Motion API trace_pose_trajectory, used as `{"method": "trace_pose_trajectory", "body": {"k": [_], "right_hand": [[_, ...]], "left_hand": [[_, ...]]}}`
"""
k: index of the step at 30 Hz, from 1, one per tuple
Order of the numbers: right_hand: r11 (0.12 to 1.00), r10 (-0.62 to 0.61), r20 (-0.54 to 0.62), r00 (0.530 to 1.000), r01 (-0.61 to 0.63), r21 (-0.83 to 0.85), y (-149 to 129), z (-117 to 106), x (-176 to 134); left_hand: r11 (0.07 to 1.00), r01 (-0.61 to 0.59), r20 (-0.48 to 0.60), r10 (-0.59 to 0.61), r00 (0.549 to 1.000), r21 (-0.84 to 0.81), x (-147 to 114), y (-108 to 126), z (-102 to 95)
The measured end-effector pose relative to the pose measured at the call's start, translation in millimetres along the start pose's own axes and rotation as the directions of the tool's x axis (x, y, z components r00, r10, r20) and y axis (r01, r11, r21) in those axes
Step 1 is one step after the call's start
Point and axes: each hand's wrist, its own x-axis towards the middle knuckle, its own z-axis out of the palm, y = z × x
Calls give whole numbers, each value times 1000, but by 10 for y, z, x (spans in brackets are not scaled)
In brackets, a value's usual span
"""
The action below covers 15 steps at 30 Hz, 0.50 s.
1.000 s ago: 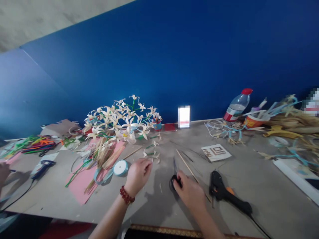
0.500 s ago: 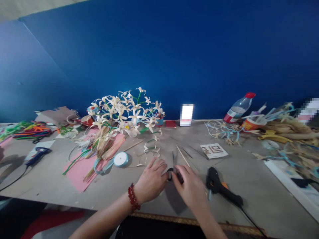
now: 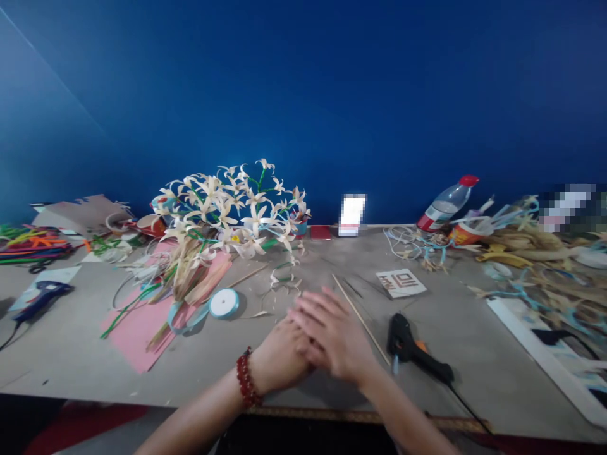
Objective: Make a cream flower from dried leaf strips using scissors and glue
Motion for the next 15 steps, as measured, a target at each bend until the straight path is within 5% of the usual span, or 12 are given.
{"method": "trace_pose_trajectory", "body": {"k": [1, 2, 4, 8, 11, 13, 15], "right_hand": [[996, 87, -53, 995, -89, -27, 66, -59, -38], [989, 146, -102, 984, -148, -17, 114, -106, -78], [958, 279, -184, 943, -259, 125, 140, -150, -149], [747, 463, -101, 881, -326, 579, -21, -85, -194], [643, 487, -16, 873, -347, 683, -54, -40, -188], [597, 602, -75, 795, -386, 703, 38, -58, -208], [555, 728, -203, 655, -389, 735, 164, -109, -237]], "left_hand": [[991, -131, 66, 131, 989, 4, -44, -115, -174], [932, -352, 179, 333, 926, 85, -77, -207, -322], [826, -503, 182, 470, 864, 253, -108, -310, -513], [776, -486, 82, 498, 863, 403, -99, -302, -568], [732, -509, 103, 524, 845, 453, -113, -282, -563], [702, -519, 128, 530, 838, 488, -137, -288, -592], [691, -518, 147, 522, 840, 504, -160, -298, -628]]}}
